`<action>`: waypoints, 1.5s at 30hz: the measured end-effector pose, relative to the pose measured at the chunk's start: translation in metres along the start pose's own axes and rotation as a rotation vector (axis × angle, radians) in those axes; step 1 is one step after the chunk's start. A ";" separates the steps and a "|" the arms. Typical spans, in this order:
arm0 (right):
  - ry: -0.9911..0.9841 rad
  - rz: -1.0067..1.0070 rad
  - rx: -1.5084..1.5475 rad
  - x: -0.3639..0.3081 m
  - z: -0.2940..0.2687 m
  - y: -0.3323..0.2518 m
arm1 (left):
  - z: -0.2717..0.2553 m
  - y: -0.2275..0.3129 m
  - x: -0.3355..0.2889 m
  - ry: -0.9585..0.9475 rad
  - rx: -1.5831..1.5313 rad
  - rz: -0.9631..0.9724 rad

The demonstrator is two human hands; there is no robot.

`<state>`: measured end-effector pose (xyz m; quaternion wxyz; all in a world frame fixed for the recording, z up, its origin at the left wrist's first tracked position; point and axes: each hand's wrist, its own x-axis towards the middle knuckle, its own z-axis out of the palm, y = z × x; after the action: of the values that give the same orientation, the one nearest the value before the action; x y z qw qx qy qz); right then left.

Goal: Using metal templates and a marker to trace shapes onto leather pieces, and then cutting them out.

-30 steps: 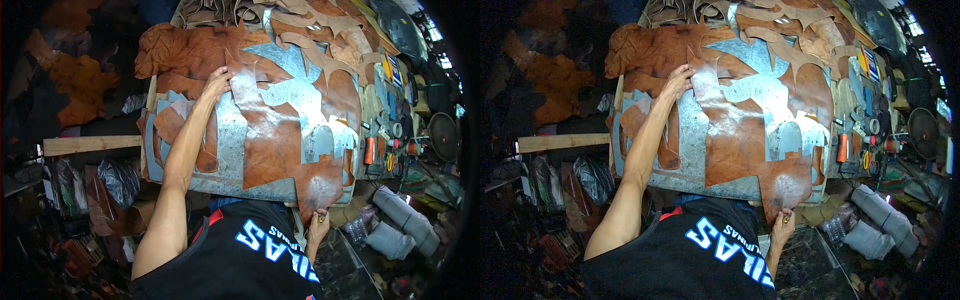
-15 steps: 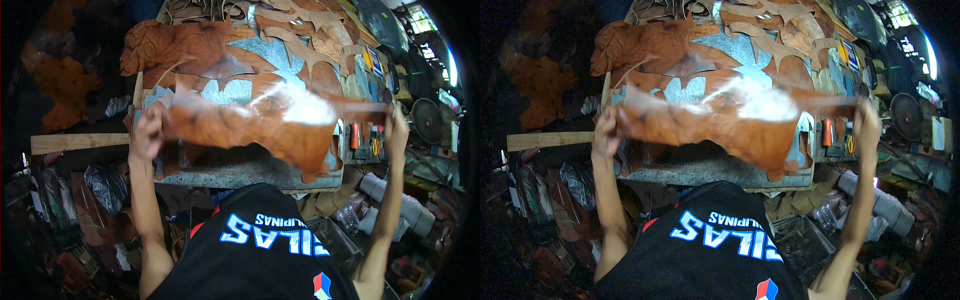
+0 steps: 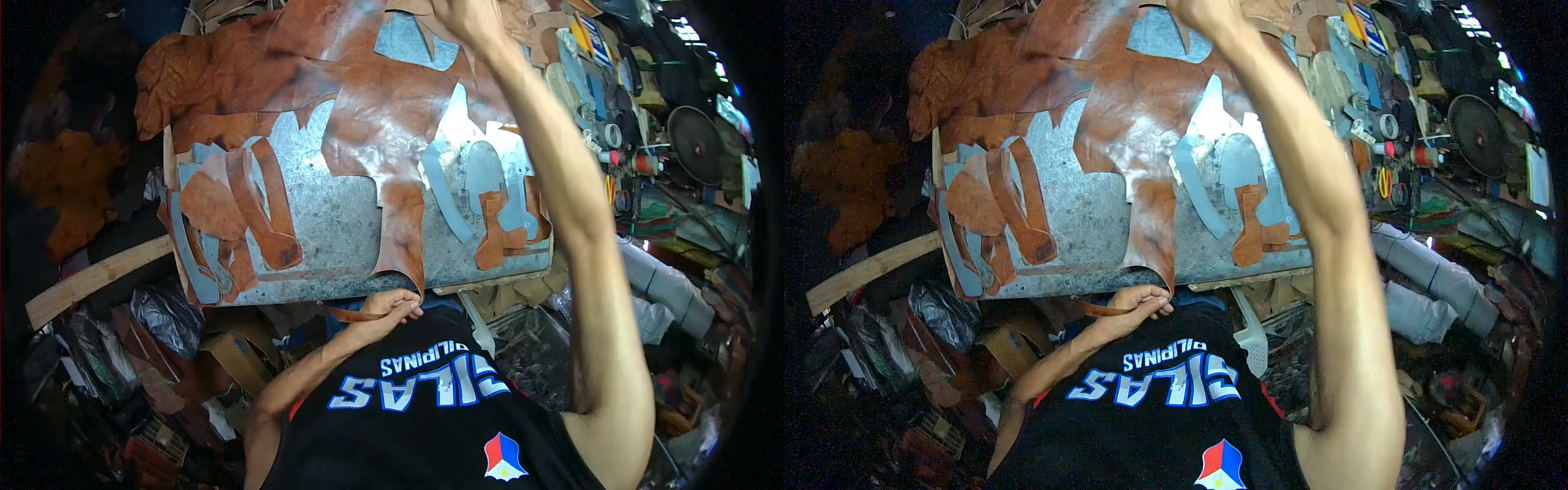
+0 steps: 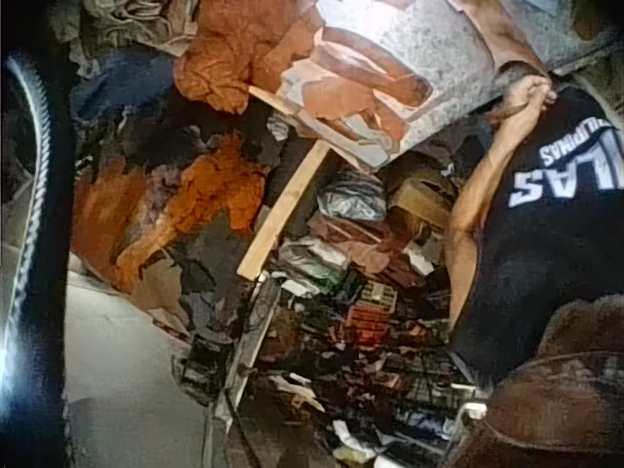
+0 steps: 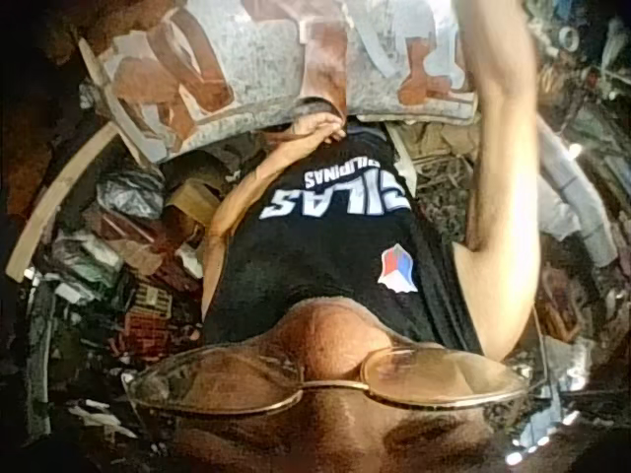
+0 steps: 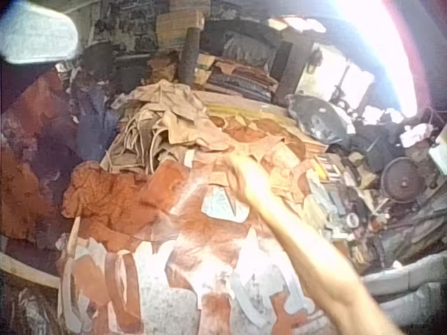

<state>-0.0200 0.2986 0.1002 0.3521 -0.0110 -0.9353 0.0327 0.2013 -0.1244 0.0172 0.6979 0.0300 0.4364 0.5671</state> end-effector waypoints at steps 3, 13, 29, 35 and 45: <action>-0.400 0.382 0.146 -0.112 -0.055 -0.076 | -0.003 0.010 -0.002 -0.042 0.769 0.189; -0.650 0.883 0.007 -0.270 -0.115 -0.194 | -0.048 0.049 -0.050 -0.330 1.223 -0.032; -0.683 0.851 -0.116 -0.299 -0.139 -0.222 | -0.080 0.135 0.107 0.820 1.403 0.571; -0.543 0.928 -0.154 -0.302 -0.139 -0.235 | -0.101 0.161 0.125 0.789 1.022 0.942; -0.529 0.889 -0.166 -0.300 -0.143 -0.254 | -0.141 0.185 0.107 0.601 1.081 0.625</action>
<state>0.3000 0.0402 0.0273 0.0540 -0.4260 -0.8968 0.1063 -0.0337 -0.0350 -0.0322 0.2378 0.3394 0.8030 0.4283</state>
